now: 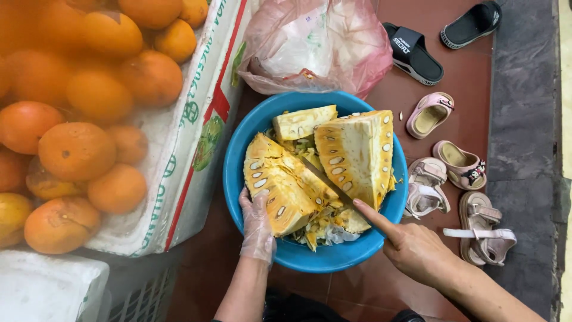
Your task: Cutting and peeling a jackfruit using a large knife
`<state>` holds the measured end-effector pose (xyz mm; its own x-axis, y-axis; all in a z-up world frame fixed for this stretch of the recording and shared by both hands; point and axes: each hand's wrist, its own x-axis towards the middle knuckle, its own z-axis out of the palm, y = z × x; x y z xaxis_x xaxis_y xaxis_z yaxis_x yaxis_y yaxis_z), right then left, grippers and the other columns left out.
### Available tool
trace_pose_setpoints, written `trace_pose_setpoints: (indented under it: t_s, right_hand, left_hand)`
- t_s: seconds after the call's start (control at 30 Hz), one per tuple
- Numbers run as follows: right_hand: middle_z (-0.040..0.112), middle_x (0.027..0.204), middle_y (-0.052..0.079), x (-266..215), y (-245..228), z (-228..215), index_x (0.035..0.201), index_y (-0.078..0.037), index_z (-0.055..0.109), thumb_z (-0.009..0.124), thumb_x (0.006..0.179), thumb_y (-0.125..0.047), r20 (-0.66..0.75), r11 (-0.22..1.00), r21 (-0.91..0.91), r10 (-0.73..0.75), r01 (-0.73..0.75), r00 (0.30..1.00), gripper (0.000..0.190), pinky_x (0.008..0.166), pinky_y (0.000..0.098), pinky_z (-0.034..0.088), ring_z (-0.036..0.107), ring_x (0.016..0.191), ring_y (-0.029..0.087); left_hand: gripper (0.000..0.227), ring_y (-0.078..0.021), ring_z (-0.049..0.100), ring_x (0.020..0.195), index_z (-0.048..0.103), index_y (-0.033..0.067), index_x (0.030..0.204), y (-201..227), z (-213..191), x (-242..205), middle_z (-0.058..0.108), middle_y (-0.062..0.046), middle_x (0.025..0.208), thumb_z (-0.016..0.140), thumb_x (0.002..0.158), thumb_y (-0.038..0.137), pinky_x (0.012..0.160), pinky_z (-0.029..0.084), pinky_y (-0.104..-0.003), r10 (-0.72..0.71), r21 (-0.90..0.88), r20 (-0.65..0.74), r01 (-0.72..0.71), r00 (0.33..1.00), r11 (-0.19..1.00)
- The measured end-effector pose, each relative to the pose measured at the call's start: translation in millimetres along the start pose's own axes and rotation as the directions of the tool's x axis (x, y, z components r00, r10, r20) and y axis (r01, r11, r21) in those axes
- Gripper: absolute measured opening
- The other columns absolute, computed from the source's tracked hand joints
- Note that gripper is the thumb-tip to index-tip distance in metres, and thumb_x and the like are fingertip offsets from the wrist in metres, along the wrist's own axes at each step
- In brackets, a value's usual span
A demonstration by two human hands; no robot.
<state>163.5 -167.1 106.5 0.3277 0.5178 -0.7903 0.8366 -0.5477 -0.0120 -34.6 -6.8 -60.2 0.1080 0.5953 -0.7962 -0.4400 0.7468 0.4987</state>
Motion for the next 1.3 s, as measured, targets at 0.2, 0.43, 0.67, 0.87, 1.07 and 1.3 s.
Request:
trace_pose_setpoints:
  t_s: [0.2,0.43,0.67,0.87,1.07,1.3]
  right_hand:
    - [0.070,0.116,0.021,3,-16,-37,0.158,-0.076,0.003,0.038,0.092,-0.014,0.136,0.986,0.046,0.152,-0.159,0.979,0.097,0.073,0.0359,0.056,0.073,0.085,0.030]
    - [0.075,0.059,0.005,-25,-36,-42,0.163,-0.066,0.013,0.046,0.083,-0.010,0.128,0.968,0.240,0.049,-0.079,0.991,0.103,0.058,0.0214,0.070,0.074,0.047,0.013]
    - [0.053,0.060,0.024,-14,-30,-45,0.165,-0.062,0.027,0.043,0.083,0.008,0.150,0.609,0.747,0.236,-0.266,0.960,0.110,0.048,0.0423,0.047,0.053,0.049,0.034]
    - [0.055,0.057,0.024,16,-30,10,0.165,-0.052,0.021,0.056,0.090,0.003,0.064,0.249,0.968,-0.125,-0.031,0.990,0.099,0.034,0.0368,0.042,0.049,0.036,0.031]
    - [0.052,0.052,0.026,22,-49,17,0.168,-0.046,0.017,0.046,0.093,0.002,0.079,0.221,0.974,-0.151,-0.044,0.985,0.094,0.040,0.0368,0.040,0.048,0.033,0.030]
    - [0.050,0.055,0.023,33,-56,17,0.168,-0.048,0.013,0.048,0.090,0.003,0.100,0.177,0.982,-0.153,-0.072,0.983,0.099,0.036,0.0372,0.037,0.047,0.034,0.030]
  left_hand:
    - [0.078,-0.0400,0.070,0.098,0.037,0.0272,0.151,6,4,-11,0.067,-0.023,0.124,0.066,0.079,0.029,0.076,0.060,-0.054,-0.023,0.004,-0.009,0.023,1.000,1.000]
    - [0.078,-0.0394,0.071,0.095,0.036,0.0261,0.151,1,-2,1,0.067,-0.024,0.125,0.065,0.079,0.027,0.075,0.060,-0.053,-0.018,-0.029,0.007,0.018,1.000,0.999]
    - [0.093,-0.0395,0.070,0.103,0.035,0.0239,0.159,56,27,-51,0.068,-0.024,0.123,0.067,0.072,0.029,0.080,0.060,-0.053,-0.139,0.166,-0.106,0.156,0.985,0.974]
    - [0.118,-0.0362,0.034,0.154,0.007,0.0340,0.168,73,36,-62,0.022,-0.011,0.169,0.082,0.078,0.023,0.124,0.038,-0.056,-0.082,0.609,0.000,0.065,0.997,0.791]
    - [0.117,-0.0276,0.043,0.150,0.017,0.0304,0.168,56,20,-32,0.028,-0.006,0.167,0.083,0.072,0.026,0.120,0.045,-0.041,-0.045,0.629,0.020,0.022,0.999,0.777]
    - [0.112,-0.0311,0.055,0.138,0.016,0.0369,0.168,71,25,-39,0.046,-0.006,0.161,0.075,0.075,0.019,0.110,0.052,-0.046,-0.169,0.521,0.078,0.104,0.983,0.847]
